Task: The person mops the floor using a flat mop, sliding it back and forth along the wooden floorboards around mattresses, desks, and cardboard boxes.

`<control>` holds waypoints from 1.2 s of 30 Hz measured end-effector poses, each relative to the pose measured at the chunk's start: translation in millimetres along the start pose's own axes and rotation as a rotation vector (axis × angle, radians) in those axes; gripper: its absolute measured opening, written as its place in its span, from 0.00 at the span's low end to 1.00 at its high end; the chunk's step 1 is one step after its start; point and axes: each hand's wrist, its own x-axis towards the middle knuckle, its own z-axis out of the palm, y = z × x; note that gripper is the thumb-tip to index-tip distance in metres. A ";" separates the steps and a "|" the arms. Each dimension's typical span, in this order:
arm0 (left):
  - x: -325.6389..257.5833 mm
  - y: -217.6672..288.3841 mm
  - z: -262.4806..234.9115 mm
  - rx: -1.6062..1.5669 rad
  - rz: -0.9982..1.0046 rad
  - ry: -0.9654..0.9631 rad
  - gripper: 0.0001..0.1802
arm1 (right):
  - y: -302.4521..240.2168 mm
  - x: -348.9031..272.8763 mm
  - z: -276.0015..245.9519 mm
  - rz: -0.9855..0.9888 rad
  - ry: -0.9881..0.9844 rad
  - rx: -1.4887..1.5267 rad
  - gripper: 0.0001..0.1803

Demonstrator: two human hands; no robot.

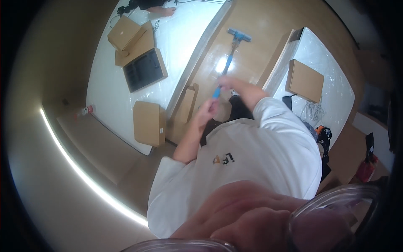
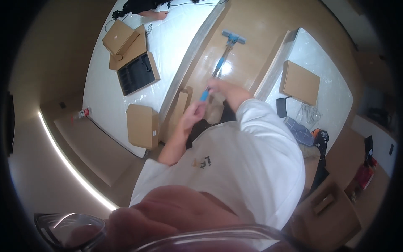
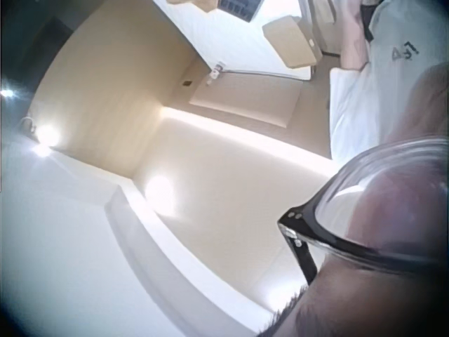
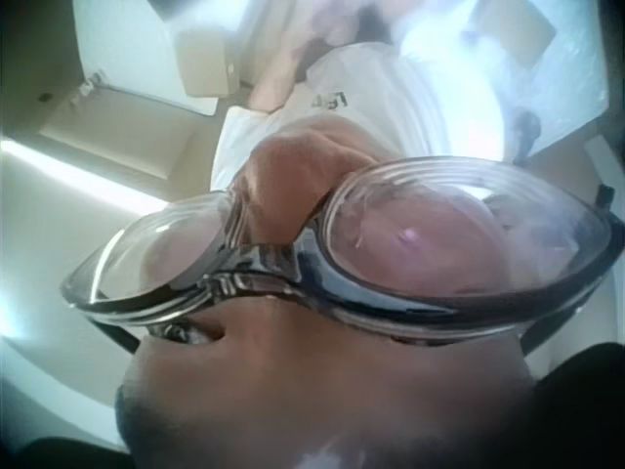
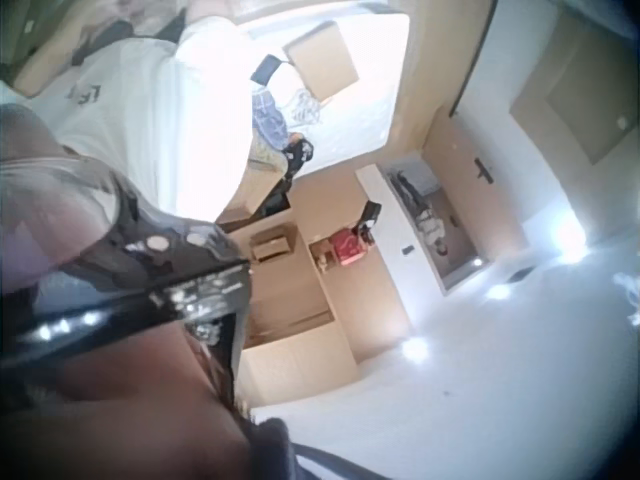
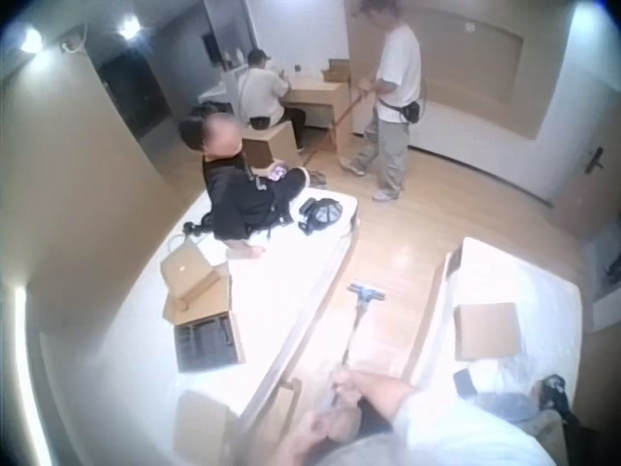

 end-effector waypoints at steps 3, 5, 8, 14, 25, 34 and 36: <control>-61.5 -30.5 -114.5 -0.349 -0.467 0.071 0.10 | -84.2 66.7 106.9 0.187 -0.155 0.280 0.15; -140.4 -36.9 -182.4 -0.159 -0.543 0.128 0.11 | -169.5 114.0 132.0 -0.106 -0.158 0.385 0.19; -241.2 -35.3 -252.7 0.504 -0.550 0.280 0.09 | -269.1 182.0 180.3 -0.187 -0.315 0.504 0.20; -309.6 -13.6 -284.6 1.624 -0.361 0.613 0.11 | -351.9 262.8 262.0 -0.188 -0.420 0.420 0.18; -195.6 -72.4 -308.8 1.582 -0.208 0.513 0.12 | -275.9 240.2 204.3 0.079 -0.454 0.184 0.12; 94.3 16.3 -111.4 0.575 -0.458 0.264 0.15 | -21.5 122.8 15.2 0.584 -0.234 -0.219 0.07; 146.4 41.4 -52.2 0.098 -0.582 -0.015 0.11 | 53.8 74.1 -16.9 0.893 -0.082 0.086 0.10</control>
